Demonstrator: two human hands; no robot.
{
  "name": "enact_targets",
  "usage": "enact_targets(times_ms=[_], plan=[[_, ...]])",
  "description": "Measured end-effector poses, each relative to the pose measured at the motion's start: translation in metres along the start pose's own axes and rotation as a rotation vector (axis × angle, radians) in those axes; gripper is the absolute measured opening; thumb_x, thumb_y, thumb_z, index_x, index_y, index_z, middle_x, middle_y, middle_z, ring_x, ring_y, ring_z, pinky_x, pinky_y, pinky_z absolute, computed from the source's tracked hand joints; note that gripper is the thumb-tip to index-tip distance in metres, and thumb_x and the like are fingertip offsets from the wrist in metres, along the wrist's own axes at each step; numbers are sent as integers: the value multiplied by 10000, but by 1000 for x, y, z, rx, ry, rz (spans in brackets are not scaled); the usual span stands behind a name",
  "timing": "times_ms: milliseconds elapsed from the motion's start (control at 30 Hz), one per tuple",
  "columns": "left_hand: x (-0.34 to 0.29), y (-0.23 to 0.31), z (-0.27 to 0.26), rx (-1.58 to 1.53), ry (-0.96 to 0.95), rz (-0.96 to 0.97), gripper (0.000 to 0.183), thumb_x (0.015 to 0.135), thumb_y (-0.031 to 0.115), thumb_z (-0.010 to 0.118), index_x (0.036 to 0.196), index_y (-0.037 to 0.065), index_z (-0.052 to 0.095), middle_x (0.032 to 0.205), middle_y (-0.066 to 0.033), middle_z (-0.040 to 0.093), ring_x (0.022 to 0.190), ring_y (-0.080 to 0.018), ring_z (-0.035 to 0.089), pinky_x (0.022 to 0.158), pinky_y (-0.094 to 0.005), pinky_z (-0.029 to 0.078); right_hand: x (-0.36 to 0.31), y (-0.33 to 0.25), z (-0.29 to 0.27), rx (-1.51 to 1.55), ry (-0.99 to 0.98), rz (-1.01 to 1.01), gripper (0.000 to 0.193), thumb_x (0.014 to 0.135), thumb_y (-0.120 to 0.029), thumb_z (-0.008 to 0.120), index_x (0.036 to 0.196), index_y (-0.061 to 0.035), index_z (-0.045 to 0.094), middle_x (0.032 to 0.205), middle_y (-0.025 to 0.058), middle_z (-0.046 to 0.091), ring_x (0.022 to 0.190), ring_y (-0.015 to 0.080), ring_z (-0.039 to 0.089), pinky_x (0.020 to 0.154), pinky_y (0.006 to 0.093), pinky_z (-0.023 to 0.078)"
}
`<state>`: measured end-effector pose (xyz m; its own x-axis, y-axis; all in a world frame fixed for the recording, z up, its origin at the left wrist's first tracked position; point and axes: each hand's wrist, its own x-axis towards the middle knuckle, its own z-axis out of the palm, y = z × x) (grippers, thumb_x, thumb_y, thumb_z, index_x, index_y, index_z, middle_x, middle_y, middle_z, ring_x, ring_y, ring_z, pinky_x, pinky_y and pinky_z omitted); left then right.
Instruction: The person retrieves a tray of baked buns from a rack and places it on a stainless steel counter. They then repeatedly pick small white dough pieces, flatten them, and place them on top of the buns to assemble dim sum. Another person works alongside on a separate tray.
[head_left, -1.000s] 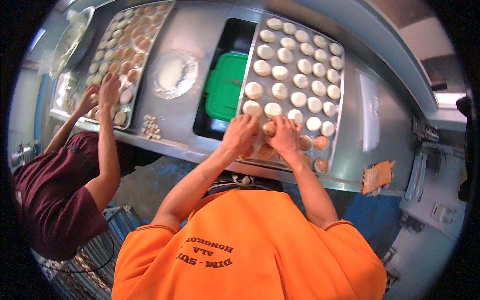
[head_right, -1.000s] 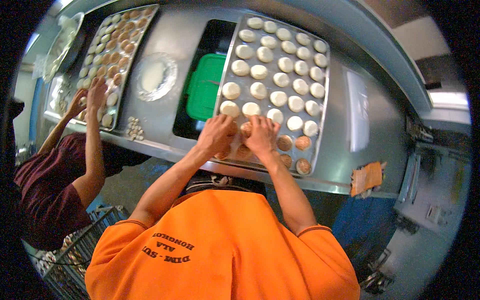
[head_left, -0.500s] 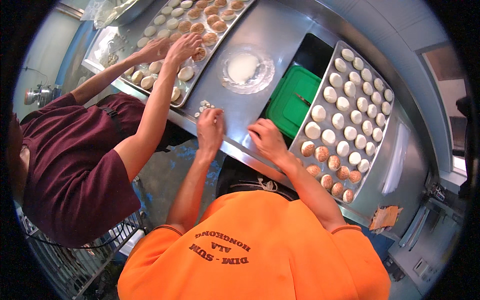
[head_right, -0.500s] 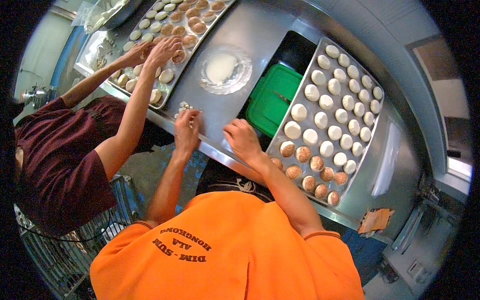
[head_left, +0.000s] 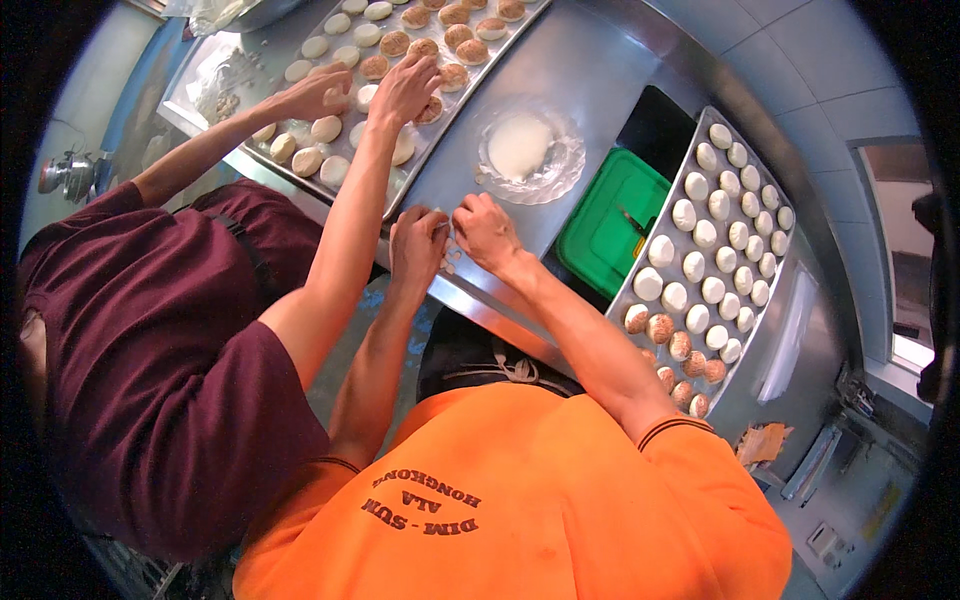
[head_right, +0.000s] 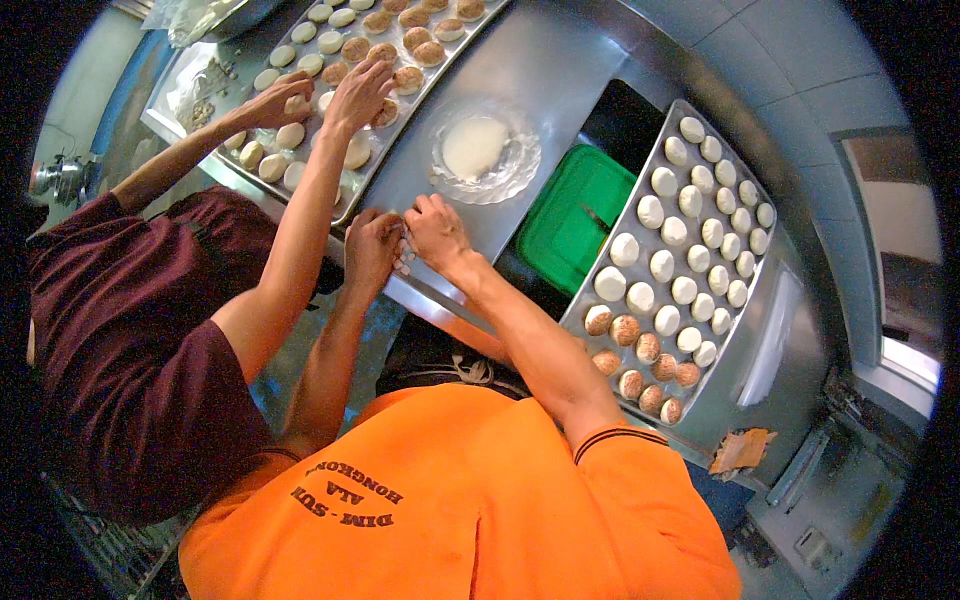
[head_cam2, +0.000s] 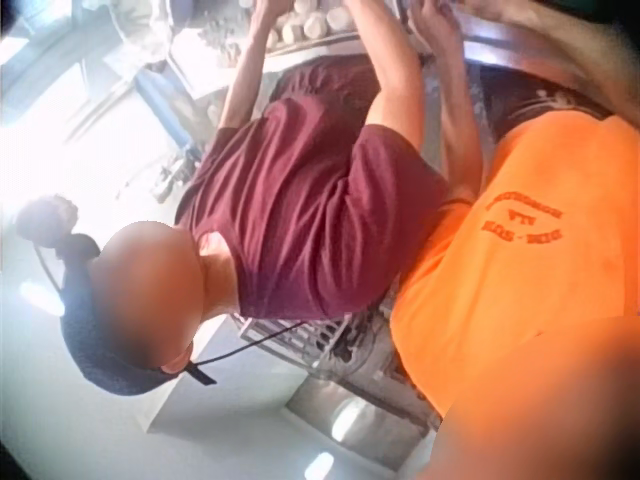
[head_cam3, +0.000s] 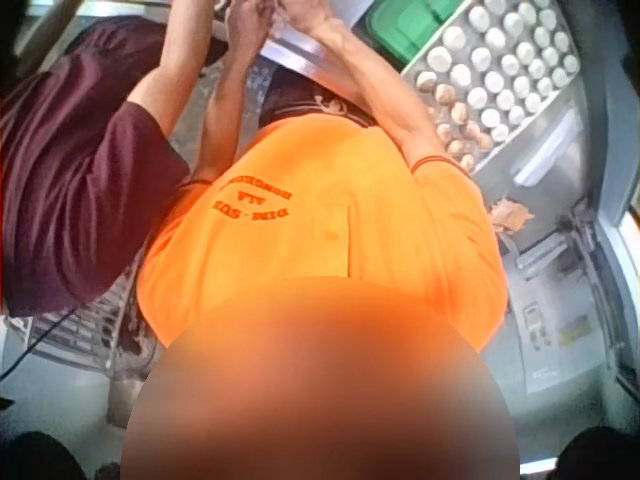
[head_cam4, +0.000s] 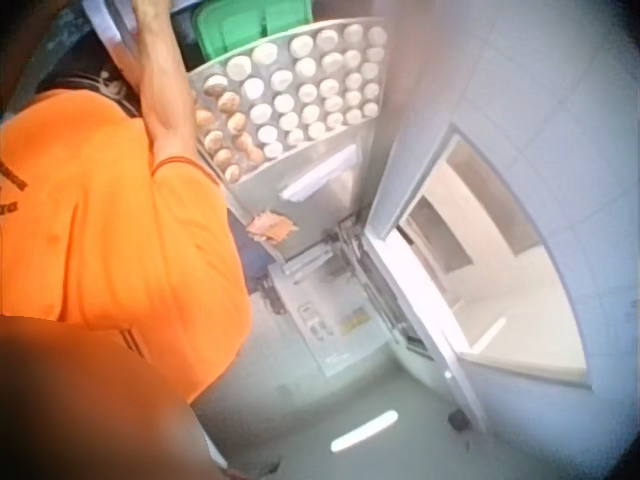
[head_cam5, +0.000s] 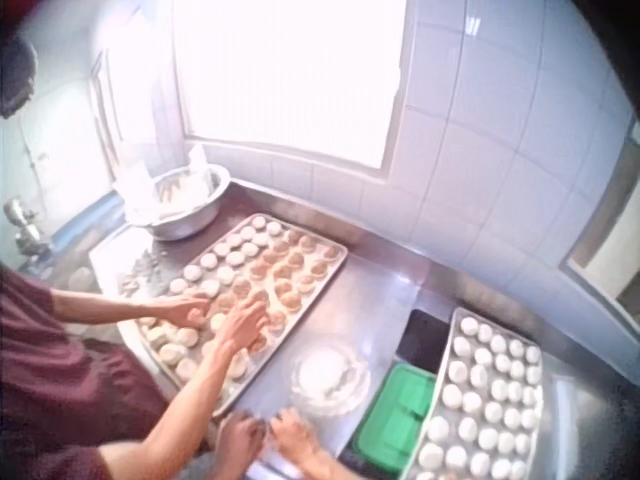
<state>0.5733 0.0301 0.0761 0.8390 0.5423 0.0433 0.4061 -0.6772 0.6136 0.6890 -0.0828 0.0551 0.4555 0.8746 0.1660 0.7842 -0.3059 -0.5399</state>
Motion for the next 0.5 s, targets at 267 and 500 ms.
enact_targets(times_ms=[267, 500], plan=[[-7, -7, -2, -127, 33, 39, 172, 849, 78, 711, 1009, 16, 726, 972, -159, 668, 922, -357, 637, 836, -447, 505, -2, -5, 0, 99, -55, 63, 143, 780, -111, 715, 884, -17, 686, 908, 146, 653, 925, 312, 643, 845, 422, 542], [-12, 6, -12, -318, 63, -134, 165, 907, 61, 717, 1053, -15, 698, 961, -145, 724, 794, -240, 719, 711, -348, 549, -10, 40, -70, 409, 156, 353, 146, 811, -131, 740, 900, -15, 725, 771, 112, 719, 696, 184, 712, 682, 310, 570]])
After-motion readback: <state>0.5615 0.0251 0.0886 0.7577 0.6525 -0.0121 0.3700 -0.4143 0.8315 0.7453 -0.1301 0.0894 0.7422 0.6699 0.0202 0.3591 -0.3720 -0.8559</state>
